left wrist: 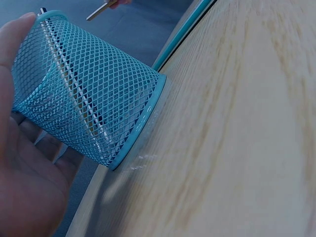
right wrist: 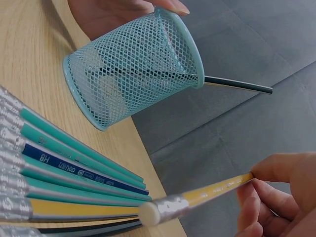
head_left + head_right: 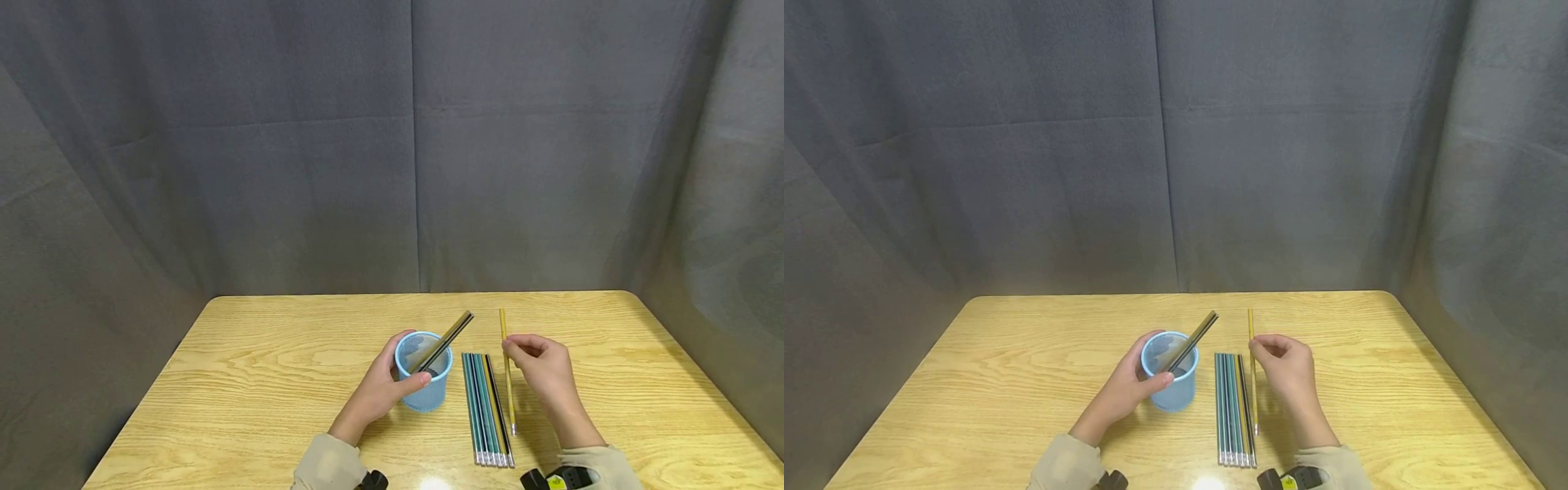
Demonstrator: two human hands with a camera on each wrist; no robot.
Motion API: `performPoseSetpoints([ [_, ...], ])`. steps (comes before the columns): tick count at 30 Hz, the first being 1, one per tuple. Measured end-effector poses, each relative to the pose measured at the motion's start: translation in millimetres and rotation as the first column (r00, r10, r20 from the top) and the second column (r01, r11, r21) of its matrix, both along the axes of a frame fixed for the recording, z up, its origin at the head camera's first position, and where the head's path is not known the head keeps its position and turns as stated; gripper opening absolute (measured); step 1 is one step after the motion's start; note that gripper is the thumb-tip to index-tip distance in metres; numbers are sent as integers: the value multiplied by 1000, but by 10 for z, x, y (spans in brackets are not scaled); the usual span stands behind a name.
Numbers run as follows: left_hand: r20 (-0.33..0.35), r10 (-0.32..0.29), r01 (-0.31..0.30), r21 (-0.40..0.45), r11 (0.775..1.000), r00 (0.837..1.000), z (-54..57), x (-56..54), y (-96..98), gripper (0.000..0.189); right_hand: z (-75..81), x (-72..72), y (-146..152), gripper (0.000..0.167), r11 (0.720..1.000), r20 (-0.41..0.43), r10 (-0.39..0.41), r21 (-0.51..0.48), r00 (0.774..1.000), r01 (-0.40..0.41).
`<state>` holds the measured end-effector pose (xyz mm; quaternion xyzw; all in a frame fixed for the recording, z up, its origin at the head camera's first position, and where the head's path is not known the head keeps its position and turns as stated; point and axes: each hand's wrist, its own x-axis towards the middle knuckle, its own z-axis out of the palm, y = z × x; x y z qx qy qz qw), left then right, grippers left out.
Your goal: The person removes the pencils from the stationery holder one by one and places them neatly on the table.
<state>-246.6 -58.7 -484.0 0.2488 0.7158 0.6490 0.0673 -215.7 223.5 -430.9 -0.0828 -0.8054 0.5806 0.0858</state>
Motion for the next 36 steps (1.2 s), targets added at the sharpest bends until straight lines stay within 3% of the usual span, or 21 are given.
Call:
performPoseSetpoints([
  [5,7,0,0,3,1000,1000,43,28,6,72,-17,-5,1,33,1000,14,3,0,1000,-3],
  [12,5,-19,19,16,1000,1000,232,129,7,72,-45,-23,7,31,1000,23,5,27,1000,-6],
  [21,3,-11,11,7,1000,1000,21,8,0,72,-90,-40,18,27,999,51,16,45,999,-18],
  [36,3,-5,5,-2,1000,1000,22,16,-1,71,-180,-52,20,26,997,70,29,63,997,-34],
])
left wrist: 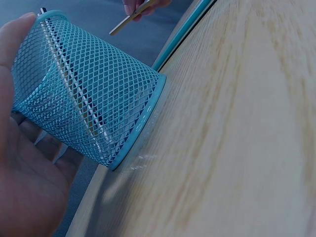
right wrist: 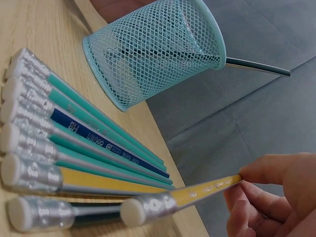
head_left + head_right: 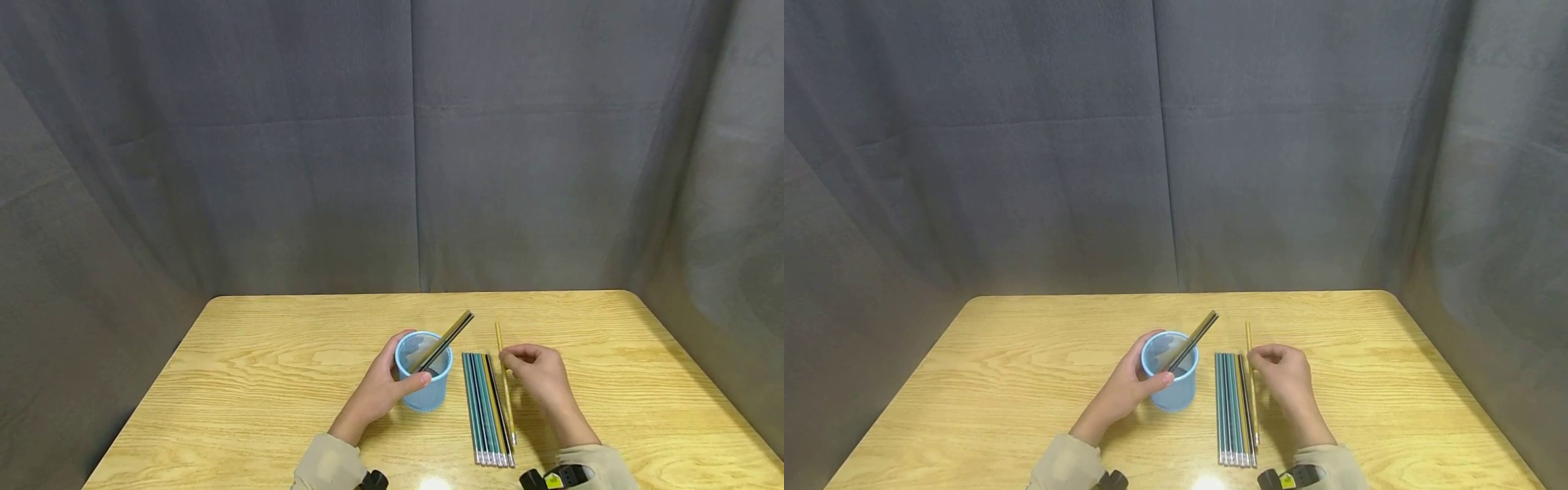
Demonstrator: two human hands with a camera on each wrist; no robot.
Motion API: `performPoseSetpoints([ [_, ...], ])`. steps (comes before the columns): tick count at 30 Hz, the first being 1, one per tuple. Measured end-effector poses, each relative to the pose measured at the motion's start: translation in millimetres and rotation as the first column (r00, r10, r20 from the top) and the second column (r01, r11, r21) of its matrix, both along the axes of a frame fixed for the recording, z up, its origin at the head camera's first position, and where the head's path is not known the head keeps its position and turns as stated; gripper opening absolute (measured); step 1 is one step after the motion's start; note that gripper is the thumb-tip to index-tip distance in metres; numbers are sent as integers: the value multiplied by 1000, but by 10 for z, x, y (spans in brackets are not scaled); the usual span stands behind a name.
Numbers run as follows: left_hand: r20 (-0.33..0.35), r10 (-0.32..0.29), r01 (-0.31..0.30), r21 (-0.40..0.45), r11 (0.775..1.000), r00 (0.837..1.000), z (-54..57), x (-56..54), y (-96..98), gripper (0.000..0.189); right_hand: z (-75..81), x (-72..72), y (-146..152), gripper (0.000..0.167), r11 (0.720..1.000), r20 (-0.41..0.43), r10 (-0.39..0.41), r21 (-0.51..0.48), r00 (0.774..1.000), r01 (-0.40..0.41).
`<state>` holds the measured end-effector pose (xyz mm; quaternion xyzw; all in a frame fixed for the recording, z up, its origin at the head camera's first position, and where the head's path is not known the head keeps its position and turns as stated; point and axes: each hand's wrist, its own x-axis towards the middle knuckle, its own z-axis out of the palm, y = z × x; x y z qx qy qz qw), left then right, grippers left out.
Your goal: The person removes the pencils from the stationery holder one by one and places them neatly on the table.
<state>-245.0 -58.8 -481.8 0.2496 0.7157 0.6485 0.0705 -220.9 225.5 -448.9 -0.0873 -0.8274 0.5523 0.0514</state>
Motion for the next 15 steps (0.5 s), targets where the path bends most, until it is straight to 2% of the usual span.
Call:
performPoseSetpoints([
  [7,-1,-10,10,24,1000,1000,-20,-18,5,74,-28,1,2,26,1000,2,-2,3,1000,2],
  [15,-5,-5,5,12,1000,1000,-9,-15,0,70,-87,-22,1,24,1000,8,-4,1,1000,4],
])
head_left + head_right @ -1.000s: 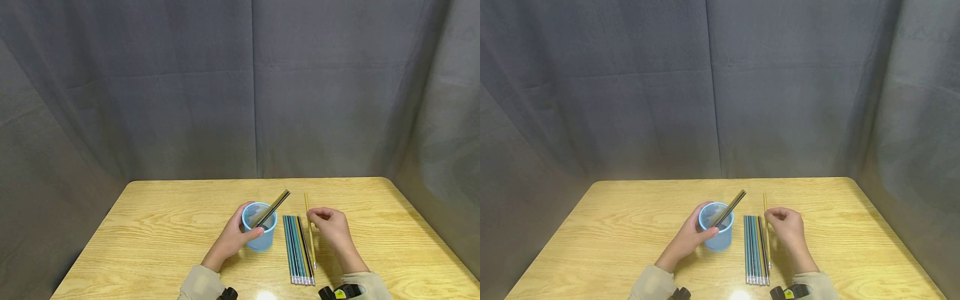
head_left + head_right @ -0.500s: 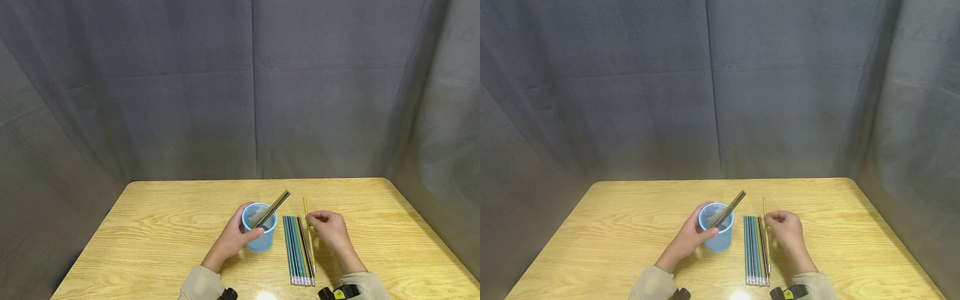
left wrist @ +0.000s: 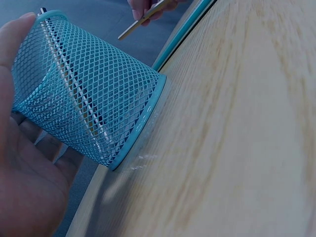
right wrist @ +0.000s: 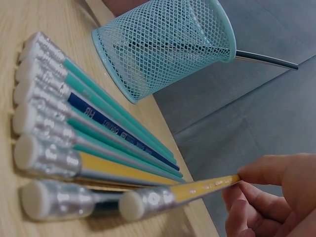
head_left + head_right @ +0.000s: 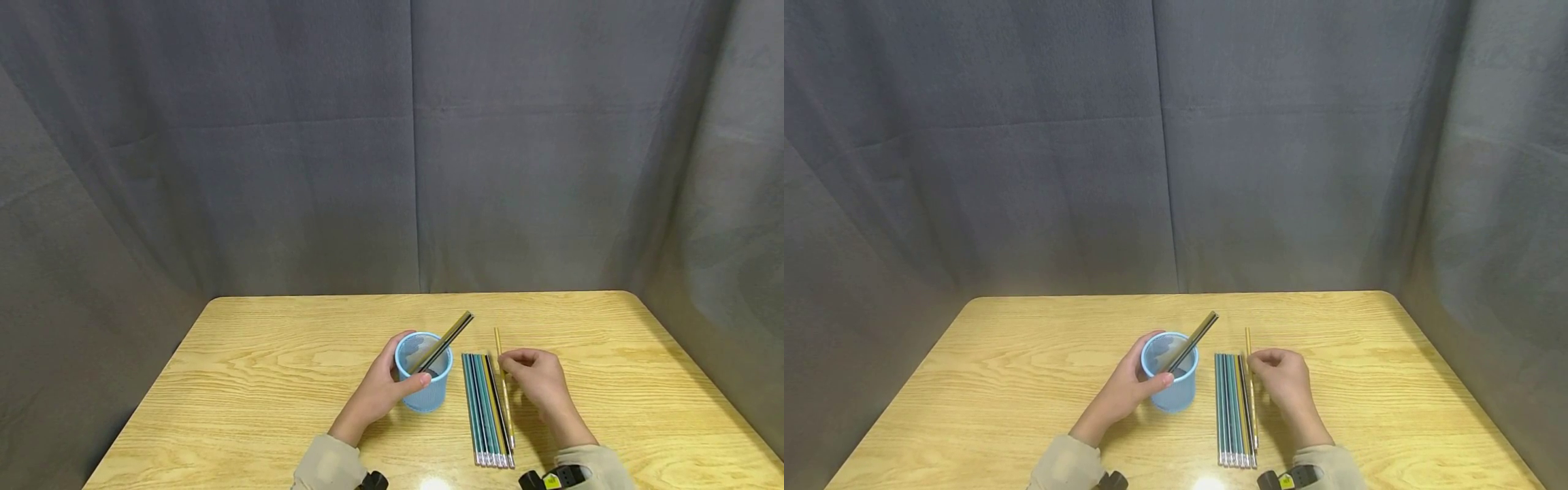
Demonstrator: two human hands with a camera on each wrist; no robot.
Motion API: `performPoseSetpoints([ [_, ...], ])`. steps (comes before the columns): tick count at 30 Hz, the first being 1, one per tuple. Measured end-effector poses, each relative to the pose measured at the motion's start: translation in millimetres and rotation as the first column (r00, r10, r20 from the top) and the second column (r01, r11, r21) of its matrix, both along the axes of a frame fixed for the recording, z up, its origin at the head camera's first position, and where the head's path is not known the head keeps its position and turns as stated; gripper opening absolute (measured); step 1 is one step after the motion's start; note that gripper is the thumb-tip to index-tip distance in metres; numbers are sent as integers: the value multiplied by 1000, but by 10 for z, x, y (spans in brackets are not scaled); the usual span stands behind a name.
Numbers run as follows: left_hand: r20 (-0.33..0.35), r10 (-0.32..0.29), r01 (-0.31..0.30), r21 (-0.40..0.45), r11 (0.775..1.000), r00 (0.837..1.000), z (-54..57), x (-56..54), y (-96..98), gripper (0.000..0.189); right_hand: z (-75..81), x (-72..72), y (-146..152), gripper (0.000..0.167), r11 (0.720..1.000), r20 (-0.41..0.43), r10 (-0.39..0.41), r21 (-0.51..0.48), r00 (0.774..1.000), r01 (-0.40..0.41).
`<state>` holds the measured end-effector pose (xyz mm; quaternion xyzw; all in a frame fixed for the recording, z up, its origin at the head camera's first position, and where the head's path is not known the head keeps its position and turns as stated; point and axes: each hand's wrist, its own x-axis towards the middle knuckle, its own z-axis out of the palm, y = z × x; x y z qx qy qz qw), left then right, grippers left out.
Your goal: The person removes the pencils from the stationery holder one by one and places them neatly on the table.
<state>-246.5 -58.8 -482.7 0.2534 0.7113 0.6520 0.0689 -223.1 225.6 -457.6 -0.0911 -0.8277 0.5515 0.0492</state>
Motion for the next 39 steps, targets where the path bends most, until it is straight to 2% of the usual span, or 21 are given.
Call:
performPoseSetpoints([
  [9,-4,2,-2,-11,1000,1000,18,-2,4,71,-52,-15,-1,23,1000,6,3,-22,1000,-3],
  [20,-6,3,-3,-12,1000,1000,12,2,6,73,-115,-9,7,21,1000,57,11,23,998,-12],
  [28,0,7,-7,-12,1000,1000,-4,1,2,73,-147,-6,17,20,997,73,21,68,997,-26],
  [39,2,2,-2,-7,1000,1000,-3,-3,7,69,-171,-20,29,16,982,65,32,186,997,-44],
])
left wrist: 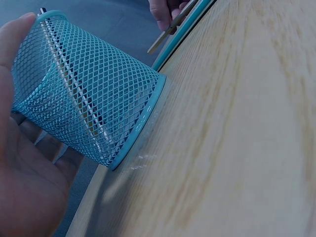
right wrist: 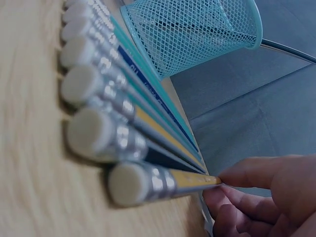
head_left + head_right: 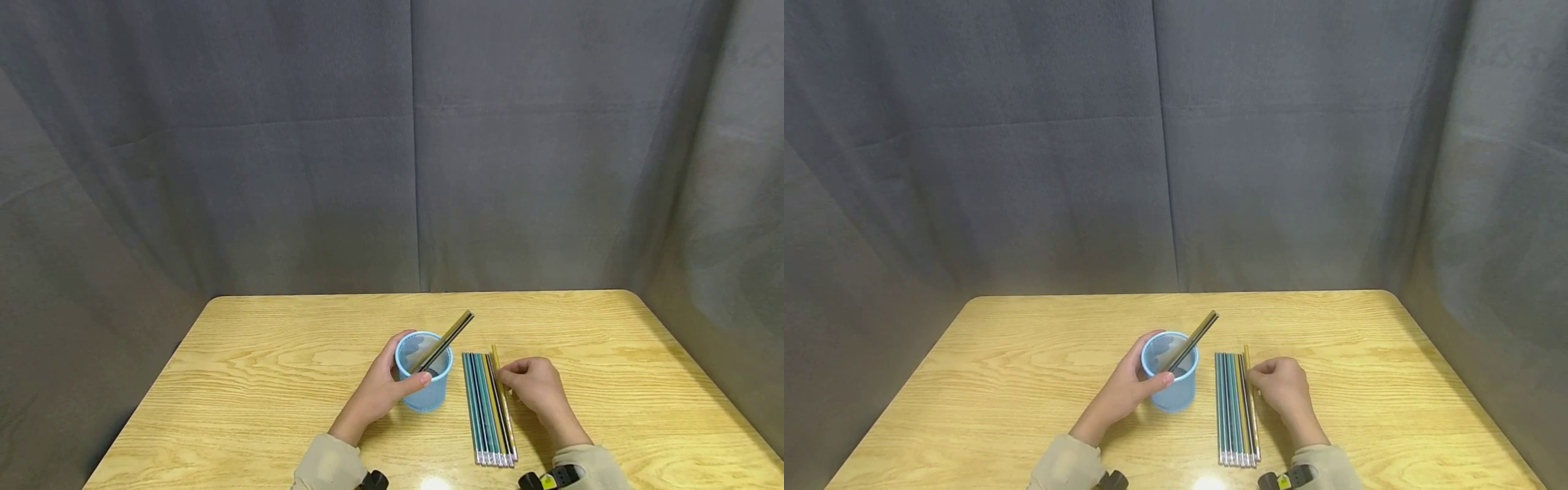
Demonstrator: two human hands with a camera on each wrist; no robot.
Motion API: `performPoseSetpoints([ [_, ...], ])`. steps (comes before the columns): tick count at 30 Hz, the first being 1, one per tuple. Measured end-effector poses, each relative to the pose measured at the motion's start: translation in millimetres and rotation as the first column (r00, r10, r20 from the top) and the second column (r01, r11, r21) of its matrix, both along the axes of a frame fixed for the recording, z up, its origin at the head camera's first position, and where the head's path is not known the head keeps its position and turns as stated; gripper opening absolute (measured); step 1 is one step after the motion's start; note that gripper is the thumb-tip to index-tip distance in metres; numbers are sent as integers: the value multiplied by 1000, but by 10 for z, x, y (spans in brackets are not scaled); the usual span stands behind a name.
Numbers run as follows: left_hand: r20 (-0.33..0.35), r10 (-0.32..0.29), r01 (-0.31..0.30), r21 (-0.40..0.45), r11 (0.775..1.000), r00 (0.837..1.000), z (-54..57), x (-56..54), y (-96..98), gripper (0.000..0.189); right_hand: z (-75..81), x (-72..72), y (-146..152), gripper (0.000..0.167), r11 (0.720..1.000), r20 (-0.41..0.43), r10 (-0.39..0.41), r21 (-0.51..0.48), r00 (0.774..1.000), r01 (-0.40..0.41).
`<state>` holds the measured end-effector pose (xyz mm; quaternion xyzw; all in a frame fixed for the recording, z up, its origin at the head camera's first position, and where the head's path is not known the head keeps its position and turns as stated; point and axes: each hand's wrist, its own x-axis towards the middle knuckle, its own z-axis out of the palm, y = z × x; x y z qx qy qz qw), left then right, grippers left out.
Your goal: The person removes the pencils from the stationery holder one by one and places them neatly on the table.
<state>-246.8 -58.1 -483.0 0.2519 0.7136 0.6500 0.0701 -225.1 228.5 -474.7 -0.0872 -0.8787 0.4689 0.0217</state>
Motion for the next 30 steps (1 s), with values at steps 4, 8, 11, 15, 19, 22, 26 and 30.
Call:
performPoseSetpoints([
  [4,2,-1,1,1,1000,1000,-7,-3,0,70,9,8,-2,16,998,-12,11,55,1000,-10],
  [8,3,0,0,0,1000,1000,-12,-6,-3,70,1,14,-6,14,995,-16,20,93,1000,-18],
  [11,3,-2,2,3,1000,1000,-15,-9,-5,70,1,13,-7,13,994,-16,24,105,1000,-22],
  [15,2,-2,2,6,1000,1000,-15,-11,-5,69,12,14,-6,12,994,-4,29,106,1000,-28],
  [19,-1,-2,2,6,1000,1000,-15,-9,-4,69,29,19,0,11,994,8,35,104,999,-36],
  [22,-2,-3,3,5,1000,1000,-16,-8,-5,69,36,22,8,12,994,16,39,106,999,-40],
  [26,-2,-5,5,7,1000,1000,-19,-9,-8,70,40,22,21,13,993,21,48,110,999,-50],
  [30,1,-4,4,6,1000,1000,-18,-7,-11,70,44,24,33,15,993,13,54,106,998,-55],
])
